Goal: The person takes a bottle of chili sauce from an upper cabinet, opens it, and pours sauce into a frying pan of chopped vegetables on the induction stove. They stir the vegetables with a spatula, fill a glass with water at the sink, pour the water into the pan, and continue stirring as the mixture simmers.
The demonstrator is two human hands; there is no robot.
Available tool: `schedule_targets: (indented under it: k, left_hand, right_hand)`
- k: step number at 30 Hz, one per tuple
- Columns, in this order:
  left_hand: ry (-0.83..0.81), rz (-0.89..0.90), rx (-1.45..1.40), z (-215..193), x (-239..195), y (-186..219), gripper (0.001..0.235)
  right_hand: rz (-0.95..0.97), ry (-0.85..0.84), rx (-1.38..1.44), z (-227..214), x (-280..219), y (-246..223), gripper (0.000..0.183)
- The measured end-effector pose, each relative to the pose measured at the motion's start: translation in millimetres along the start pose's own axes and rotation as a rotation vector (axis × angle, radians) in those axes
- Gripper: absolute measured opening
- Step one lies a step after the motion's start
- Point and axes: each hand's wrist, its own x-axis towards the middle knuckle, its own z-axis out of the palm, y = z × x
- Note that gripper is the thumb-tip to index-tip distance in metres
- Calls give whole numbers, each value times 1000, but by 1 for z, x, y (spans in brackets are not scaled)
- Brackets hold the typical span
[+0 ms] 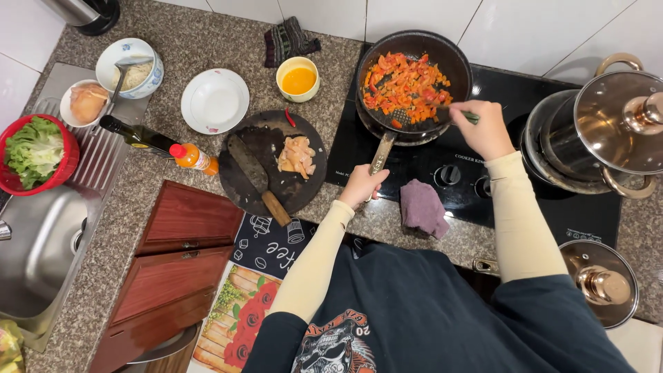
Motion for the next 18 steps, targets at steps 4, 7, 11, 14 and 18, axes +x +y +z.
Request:
schedule_targets:
  k: [4, 7, 11, 14, 18]
  left_hand:
    - [4, 11, 16, 1, -1, 3, 32]
    - [16, -29, -24, 2, -5, 4, 29]
    - [12, -22, -6, 0, -2, 7, 29]
    - [8, -49, -12, 1, -7, 9, 29]
    - [5, -58, -25, 1, -7, 12, 30]
  right_hand:
    - [46, -17, -7, 3, -7, 9, 16]
    - [132, 71, 99, 5, -11, 7, 16]
    - [144, 124, 143, 9, -14, 13, 16]
    - [110, 149, 115, 12, -17, 22, 15]
    - [91, 118, 1, 10, -15, 13, 14]
